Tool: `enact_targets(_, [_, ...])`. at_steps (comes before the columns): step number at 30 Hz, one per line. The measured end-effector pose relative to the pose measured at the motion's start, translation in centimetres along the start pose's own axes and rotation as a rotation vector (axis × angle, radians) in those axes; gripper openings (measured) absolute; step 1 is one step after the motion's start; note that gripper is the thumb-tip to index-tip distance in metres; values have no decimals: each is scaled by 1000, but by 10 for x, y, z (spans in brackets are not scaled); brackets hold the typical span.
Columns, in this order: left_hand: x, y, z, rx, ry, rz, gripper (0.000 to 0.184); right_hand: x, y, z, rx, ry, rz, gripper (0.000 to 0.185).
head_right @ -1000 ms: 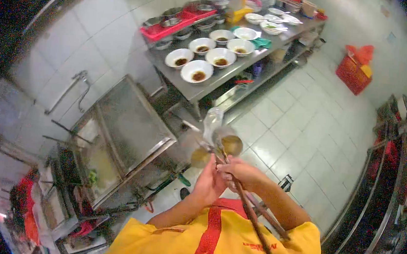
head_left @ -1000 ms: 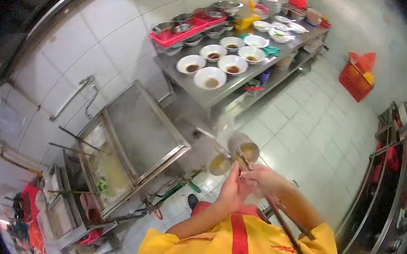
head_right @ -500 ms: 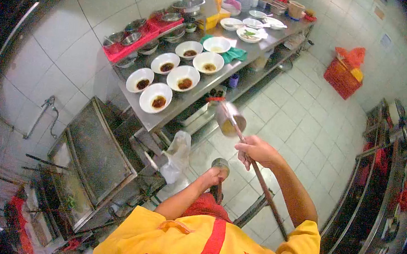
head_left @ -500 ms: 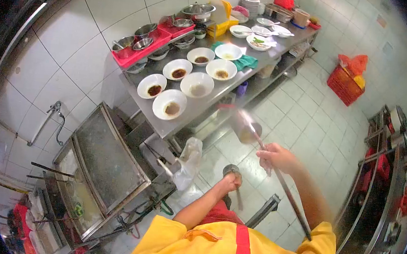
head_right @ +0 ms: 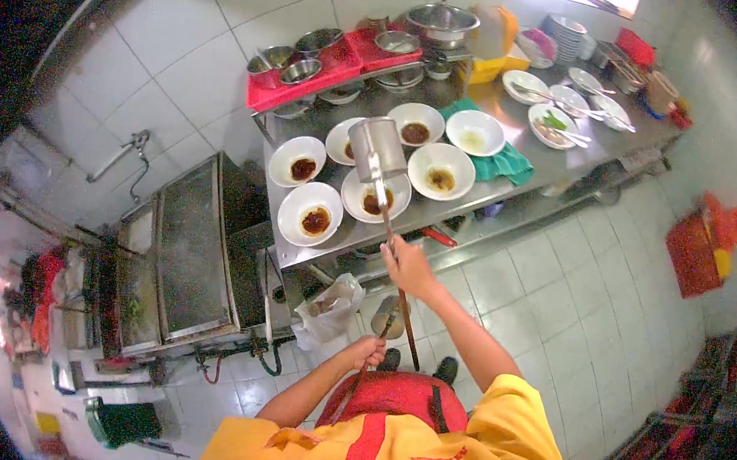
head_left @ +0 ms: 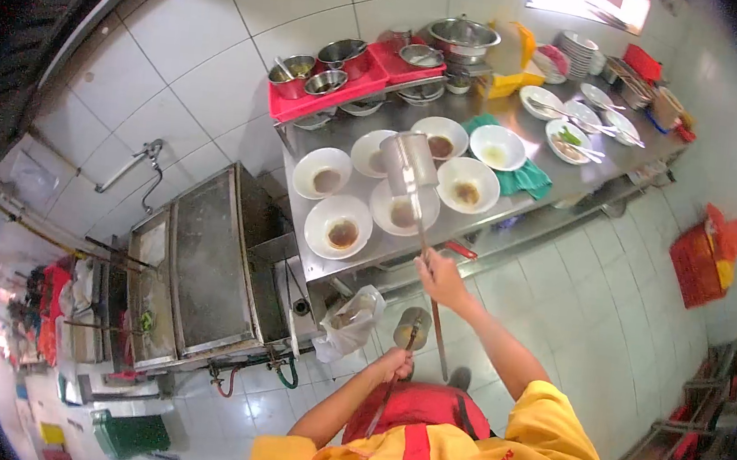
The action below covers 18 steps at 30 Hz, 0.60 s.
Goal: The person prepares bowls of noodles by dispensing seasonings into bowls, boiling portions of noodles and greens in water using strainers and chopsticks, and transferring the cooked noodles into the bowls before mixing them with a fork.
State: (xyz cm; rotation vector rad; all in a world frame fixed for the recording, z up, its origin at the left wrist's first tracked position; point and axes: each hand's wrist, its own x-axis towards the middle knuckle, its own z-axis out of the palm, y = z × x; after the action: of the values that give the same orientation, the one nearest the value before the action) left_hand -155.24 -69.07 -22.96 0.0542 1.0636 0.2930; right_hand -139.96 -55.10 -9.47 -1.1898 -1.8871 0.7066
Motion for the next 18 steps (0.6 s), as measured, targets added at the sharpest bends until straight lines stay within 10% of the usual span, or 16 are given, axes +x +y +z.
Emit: enact_targets(18, [-38,-102,115,6,214,192,8,43,59,-56,202,-117,-116,20])
